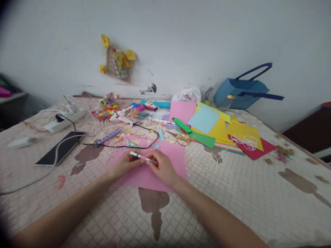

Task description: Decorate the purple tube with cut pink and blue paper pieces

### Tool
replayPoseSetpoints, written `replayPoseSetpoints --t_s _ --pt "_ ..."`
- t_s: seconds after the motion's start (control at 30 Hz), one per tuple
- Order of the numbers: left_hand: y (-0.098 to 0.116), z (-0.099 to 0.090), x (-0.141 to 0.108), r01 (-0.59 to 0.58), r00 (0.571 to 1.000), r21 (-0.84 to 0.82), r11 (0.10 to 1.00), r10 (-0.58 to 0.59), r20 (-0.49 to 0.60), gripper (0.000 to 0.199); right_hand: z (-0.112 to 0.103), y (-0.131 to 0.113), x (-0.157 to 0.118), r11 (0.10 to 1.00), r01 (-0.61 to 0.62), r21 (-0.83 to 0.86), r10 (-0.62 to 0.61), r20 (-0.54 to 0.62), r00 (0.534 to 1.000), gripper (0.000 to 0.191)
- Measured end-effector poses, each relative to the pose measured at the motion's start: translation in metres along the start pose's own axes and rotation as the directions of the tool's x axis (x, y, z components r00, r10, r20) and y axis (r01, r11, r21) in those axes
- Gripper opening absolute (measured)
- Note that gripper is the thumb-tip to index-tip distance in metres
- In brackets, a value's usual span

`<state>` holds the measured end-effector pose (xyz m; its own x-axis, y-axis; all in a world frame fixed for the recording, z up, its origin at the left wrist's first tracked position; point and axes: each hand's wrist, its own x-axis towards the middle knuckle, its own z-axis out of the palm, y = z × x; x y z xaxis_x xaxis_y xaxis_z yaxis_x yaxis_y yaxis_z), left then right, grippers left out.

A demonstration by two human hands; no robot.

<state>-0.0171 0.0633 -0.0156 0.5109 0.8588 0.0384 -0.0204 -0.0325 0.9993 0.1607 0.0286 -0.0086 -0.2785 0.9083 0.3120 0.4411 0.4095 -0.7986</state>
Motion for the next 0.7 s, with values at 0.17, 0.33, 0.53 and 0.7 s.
replayPoseSetpoints --t_s 0.17,0.33,0.53,0.7 --pt "0.0011 -0.0006 -0.0003 0.019 1.000 0.010 1.000 -0.019 -0.010 0.024 -0.0026 -0.0041 -0.0001 0.999 0.022 -0.038 -0.021 0.030 0.999 0.010" --pt "0.0043 -0.0003 -0.0013 0.039 0.999 0.018 0.999 -0.038 -0.029 0.026 -0.0021 -0.0082 -0.0004 1.000 -0.004 -0.020 0.006 0.088 0.996 0.017" --pt "0.0015 0.0000 -0.0015 0.024 0.999 -0.021 1.000 -0.024 -0.024 0.026 0.0031 -0.0014 -0.0028 0.992 0.117 -0.056 -0.117 -0.007 0.993 0.027" --pt "-0.0034 -0.0009 0.0010 0.028 1.000 0.006 1.000 -0.028 -0.004 0.027 0.0039 0.0011 -0.0048 0.976 0.188 -0.105 -0.193 -0.038 0.980 0.021"
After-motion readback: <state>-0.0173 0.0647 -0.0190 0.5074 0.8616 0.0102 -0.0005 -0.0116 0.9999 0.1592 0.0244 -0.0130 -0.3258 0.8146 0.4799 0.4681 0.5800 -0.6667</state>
